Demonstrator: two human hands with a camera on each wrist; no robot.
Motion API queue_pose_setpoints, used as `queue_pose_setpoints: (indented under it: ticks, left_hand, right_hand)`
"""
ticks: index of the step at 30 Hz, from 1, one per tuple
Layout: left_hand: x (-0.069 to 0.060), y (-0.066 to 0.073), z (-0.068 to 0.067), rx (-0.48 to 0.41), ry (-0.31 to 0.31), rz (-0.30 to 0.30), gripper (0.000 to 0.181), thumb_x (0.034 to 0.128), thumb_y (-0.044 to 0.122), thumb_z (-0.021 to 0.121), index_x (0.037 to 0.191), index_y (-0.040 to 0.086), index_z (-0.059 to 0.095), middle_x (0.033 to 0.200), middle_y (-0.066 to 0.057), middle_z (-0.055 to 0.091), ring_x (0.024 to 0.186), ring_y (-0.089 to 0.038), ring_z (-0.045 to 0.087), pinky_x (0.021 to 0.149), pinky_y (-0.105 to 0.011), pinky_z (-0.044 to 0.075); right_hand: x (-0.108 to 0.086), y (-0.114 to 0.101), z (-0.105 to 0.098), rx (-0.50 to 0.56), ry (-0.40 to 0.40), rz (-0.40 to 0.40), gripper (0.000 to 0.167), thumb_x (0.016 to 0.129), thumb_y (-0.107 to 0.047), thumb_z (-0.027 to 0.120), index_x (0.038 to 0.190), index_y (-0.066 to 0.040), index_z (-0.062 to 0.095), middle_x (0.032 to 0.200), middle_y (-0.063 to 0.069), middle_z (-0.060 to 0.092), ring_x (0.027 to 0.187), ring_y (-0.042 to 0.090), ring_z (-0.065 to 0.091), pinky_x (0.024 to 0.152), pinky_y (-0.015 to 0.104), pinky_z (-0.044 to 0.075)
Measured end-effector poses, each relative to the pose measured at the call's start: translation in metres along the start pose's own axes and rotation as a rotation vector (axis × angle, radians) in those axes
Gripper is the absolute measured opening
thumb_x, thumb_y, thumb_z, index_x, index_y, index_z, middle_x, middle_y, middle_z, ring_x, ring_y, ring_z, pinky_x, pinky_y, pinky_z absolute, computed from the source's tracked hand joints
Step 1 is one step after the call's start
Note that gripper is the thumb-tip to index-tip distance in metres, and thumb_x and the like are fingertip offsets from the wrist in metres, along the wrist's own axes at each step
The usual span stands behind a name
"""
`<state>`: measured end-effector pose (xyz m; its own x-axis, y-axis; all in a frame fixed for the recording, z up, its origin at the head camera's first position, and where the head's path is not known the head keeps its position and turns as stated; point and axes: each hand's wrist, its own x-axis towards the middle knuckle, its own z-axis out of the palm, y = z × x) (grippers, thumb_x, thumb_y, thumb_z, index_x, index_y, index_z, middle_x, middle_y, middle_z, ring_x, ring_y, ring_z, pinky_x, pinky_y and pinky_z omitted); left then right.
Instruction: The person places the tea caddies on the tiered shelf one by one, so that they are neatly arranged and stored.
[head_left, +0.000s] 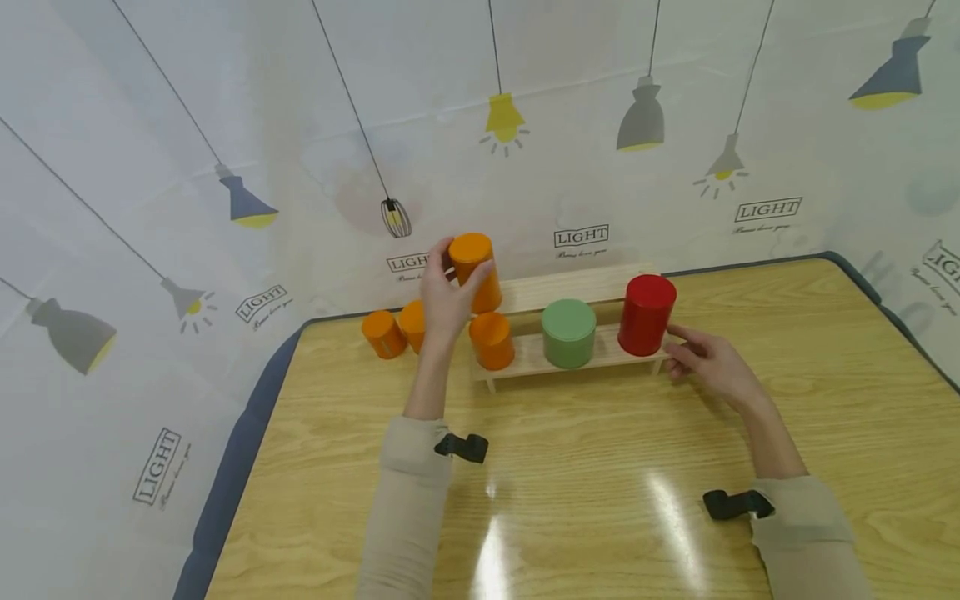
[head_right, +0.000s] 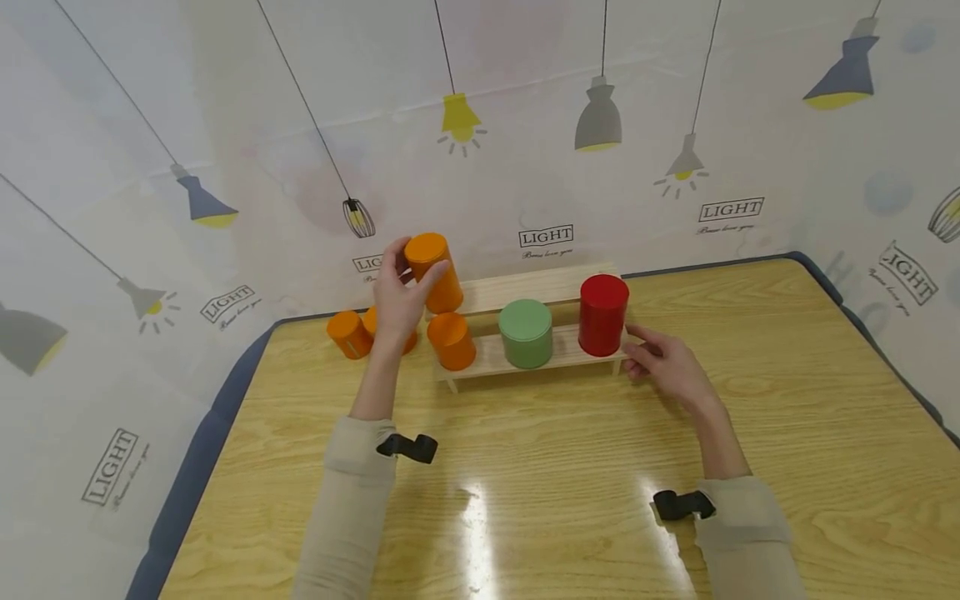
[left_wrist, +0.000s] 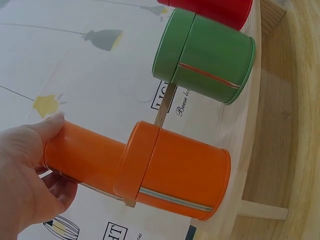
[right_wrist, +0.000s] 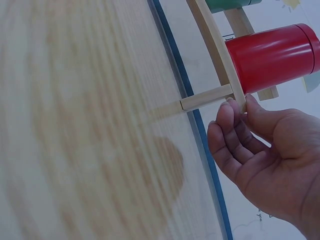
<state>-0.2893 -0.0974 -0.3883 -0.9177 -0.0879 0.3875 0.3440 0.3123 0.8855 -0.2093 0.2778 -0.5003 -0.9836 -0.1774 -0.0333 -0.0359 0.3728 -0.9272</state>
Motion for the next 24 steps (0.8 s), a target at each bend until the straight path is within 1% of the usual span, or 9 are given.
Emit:
queue_pose_setpoints:
  ticks: [5,8,12,17,19,21,24]
  left_hand:
    - [0.000,0.003,-0.003,-0.004,-0.027,-0.008,0.074,0.0905,0.026,0.078,0.148,-0.001,0.041,0.140,-0.015,0.055,0.125,-0.026,0.052,0.105,-0.034,0.044]
    - [-0.001,0.004,-0.006,-0.023,-0.051,-0.026,0.078,0.0913,0.031,0.077,0.151,0.000,0.038,0.142,-0.014,0.052,0.127,-0.024,0.051,0.107,-0.033,0.042]
    - [-0.003,0.005,-0.012,-0.059,-0.060,-0.041,0.076,0.0941,0.033,0.074,0.152,0.002,0.036,0.145,-0.015,0.050,0.131,-0.026,0.048,0.111,-0.036,0.039]
    - [-0.007,0.004,-0.024,-0.086,-0.034,-0.003,0.069,0.0969,0.029,0.070,0.150,0.000,0.038,0.143,-0.018,0.049,0.134,-0.034,0.045,0.113,-0.045,0.037]
    - [-0.008,0.003,-0.030,-0.087,-0.015,0.012,0.067,0.0972,0.029,0.070,0.149,-0.001,0.039,0.142,-0.018,0.050,0.132,-0.034,0.046,0.112,-0.047,0.037]
    - [-0.009,0.000,-0.037,-0.073,0.014,0.023,0.065,0.0974,0.029,0.070,0.148,-0.001,0.041,0.140,-0.017,0.052,0.130,-0.031,0.048,0.111,-0.047,0.038]
    - [-0.010,-0.004,-0.047,-0.040,0.062,0.019,0.063,0.0972,0.030,0.070,0.146,0.000,0.045,0.138,-0.015,0.054,0.127,-0.027,0.051,0.109,-0.042,0.041]
  right_hand:
    - [0.001,0.001,-0.001,0.002,0.001,-0.008,0.057,0.108,-0.021,0.050,0.153,0.009,0.031,0.106,0.028,0.066,0.086,0.024,0.068,0.078,0.026,0.058]
    - [0.001,0.001,-0.001,0.000,0.004,-0.012,0.057,0.108,-0.020,0.050,0.153,0.008,0.032,0.105,0.028,0.066,0.086,0.024,0.068,0.078,0.027,0.058]
    - [0.000,0.000,-0.001,-0.003,0.006,-0.013,0.057,0.108,-0.020,0.051,0.152,0.009,0.032,0.105,0.028,0.066,0.085,0.023,0.068,0.077,0.026,0.058]
    - [-0.001,-0.001,0.000,-0.002,0.006,-0.015,0.057,0.107,-0.020,0.051,0.152,0.009,0.032,0.104,0.029,0.066,0.085,0.022,0.068,0.076,0.025,0.058]
    - [-0.001,-0.002,0.000,-0.002,0.006,-0.013,0.057,0.107,-0.020,0.051,0.152,0.009,0.032,0.104,0.029,0.066,0.085,0.022,0.068,0.077,0.025,0.058]
    - [-0.002,-0.002,0.000,-0.003,0.008,-0.009,0.057,0.107,-0.020,0.051,0.152,0.009,0.032,0.104,0.029,0.066,0.085,0.022,0.068,0.077,0.025,0.058]
    - [-0.002,-0.002,0.000,-0.004,0.006,-0.005,0.057,0.108,-0.020,0.051,0.152,0.009,0.032,0.105,0.030,0.066,0.086,0.023,0.068,0.077,0.026,0.058]
